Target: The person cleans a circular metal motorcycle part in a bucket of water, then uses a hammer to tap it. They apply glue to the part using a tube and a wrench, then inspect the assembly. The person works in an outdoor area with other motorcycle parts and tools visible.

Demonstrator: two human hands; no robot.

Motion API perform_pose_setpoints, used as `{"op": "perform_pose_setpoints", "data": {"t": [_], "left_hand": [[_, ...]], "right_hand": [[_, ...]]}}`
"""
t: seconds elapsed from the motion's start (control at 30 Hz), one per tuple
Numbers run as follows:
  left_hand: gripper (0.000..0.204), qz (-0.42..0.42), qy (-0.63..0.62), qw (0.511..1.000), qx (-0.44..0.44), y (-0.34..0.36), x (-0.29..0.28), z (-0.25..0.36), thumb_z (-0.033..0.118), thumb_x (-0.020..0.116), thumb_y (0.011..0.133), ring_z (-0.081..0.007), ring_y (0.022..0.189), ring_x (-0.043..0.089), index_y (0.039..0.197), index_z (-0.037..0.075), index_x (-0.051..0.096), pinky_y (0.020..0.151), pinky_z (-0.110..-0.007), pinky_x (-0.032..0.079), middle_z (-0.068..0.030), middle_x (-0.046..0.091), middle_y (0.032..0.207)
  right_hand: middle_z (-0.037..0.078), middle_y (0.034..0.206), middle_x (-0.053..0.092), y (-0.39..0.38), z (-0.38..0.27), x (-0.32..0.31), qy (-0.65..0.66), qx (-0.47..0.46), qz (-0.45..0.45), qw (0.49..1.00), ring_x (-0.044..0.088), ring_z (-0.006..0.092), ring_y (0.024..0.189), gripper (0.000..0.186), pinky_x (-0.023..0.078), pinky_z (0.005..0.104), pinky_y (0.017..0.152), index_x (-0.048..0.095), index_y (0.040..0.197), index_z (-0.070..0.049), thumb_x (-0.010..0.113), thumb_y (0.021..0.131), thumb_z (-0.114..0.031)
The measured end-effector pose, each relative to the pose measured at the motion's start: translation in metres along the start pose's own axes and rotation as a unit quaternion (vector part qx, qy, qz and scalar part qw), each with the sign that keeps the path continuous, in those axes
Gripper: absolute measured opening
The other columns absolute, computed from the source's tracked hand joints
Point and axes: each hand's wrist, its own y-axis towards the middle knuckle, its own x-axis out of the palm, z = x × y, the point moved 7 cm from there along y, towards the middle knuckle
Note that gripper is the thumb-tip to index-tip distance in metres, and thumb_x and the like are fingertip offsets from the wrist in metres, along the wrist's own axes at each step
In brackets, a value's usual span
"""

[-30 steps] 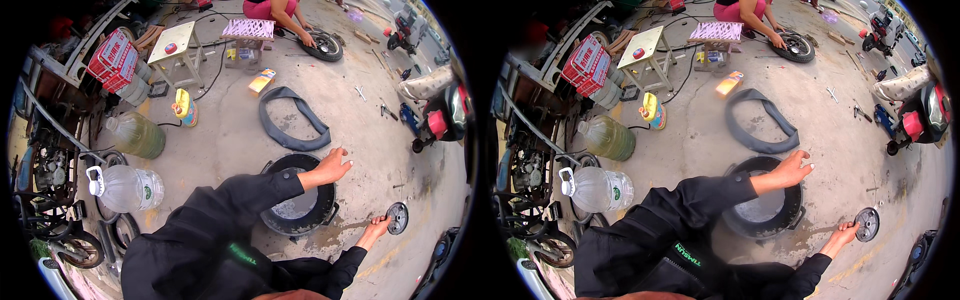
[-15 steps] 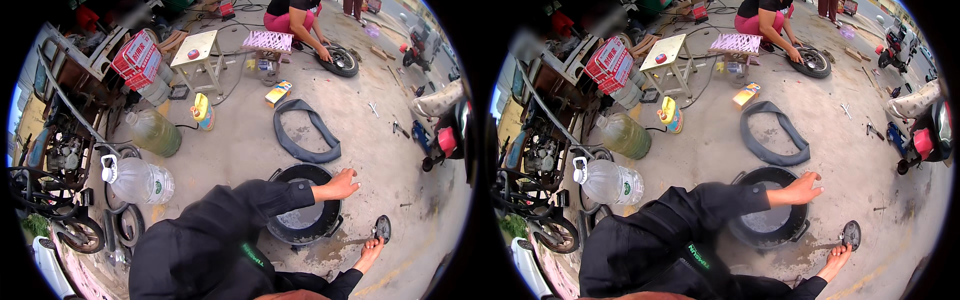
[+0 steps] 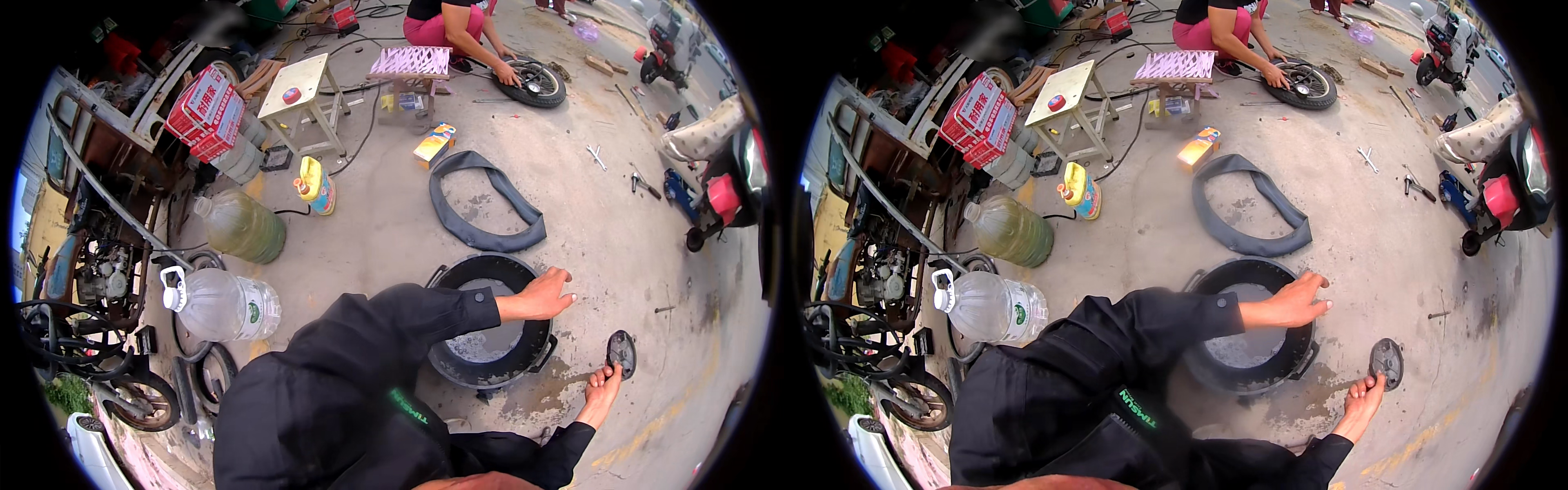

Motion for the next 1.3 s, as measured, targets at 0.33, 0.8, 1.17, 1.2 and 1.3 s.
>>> {"op": "perform_pose_setpoints", "data": {"t": [0.33, 0.8, 1.17, 1.2, 1.3], "left_hand": [[0.056, -0.012, 0.016, 0.999, -0.027, 0.009, -0.003, -0.009, 0.039, 0.054, 0.096, -0.0313, 0.107, 0.058, 0.131, -0.004, 0.045, 0.093, -0.041, 0.046, -0.0244, 0.05, 0.126], [0.06, -0.065, 0.033, 0.997, 0.007, 0.011, 0.027, -0.005, 0.035, 0.057, 0.095, -0.0338, 0.124, 0.052, 0.135, -0.006, 0.043, 0.096, -0.04, 0.046, -0.0263, 0.046, 0.134], [0.051, -0.015, 0.067, 0.993, 0.093, 0.014, 0.027, 0.005, 0.031, 0.06, 0.093, -0.0384, 0.106, 0.058, 0.128, -0.004, 0.048, 0.095, -0.042, 0.046, -0.026, 0.051, 0.128], [0.05, -0.041, 0.022, 0.998, 0.028, 0.011, 0.023, 0.016, 0.03, 0.06, 0.093, -0.0395, 0.109, 0.057, 0.128, -0.004, 0.049, 0.095, -0.042, 0.046, -0.0261, 0.051, 0.127], [0.047, 0.007, -0.016, 0.999, 0.048, 0.028, 0.02, 0.005, 0.024, 0.061, 0.092, -0.0343, 0.12, 0.056, 0.127, -0.004, 0.05, 0.094, -0.042, 0.047, -0.0239, 0.052, 0.128]], "right_hand": [[-0.003, 0.059, 0.042, -0.035, -0.024, 0.048, -0.012, -0.168, 0.107, 0.98, 0.03, 0.0088, 0.043, 0.025, 0.023, 0.0269, 0.042, 0.045, 0.077, -0.014, 0.058, 0.094, -0.027], [-0.004, 0.057, 0.039, -0.009, -0.045, -0.019, 0.096, -0.087, 0.047, 0.99, 0.031, 0.0079, 0.041, 0.023, 0.022, 0.0261, 0.037, 0.044, 0.078, -0.012, 0.056, 0.094, -0.024], [-0.004, 0.055, 0.039, -0.019, -0.07, -0.021, -0.074, -0.241, 0.113, 0.961, 0.032, 0.006, 0.039, 0.025, 0.024, 0.027, 0.036, 0.046, 0.072, -0.012, 0.057, 0.093, -0.02], [-0.004, 0.056, 0.043, -0.035, -0.087, -0.024, -0.127, -0.352, 0.165, 0.912, 0.035, 0.0066, 0.039, 0.03, 0.026, 0.0278, 0.036, 0.046, 0.069, -0.011, 0.056, 0.094, -0.022], [-0.003, 0.057, 0.047, -0.002, -0.055, -0.069, -0.211, -0.33, 0.254, 0.884, 0.036, 0.0094, 0.04, 0.027, 0.026, 0.0287, 0.037, 0.046, 0.071, -0.01, 0.058, 0.092, -0.02]]}}
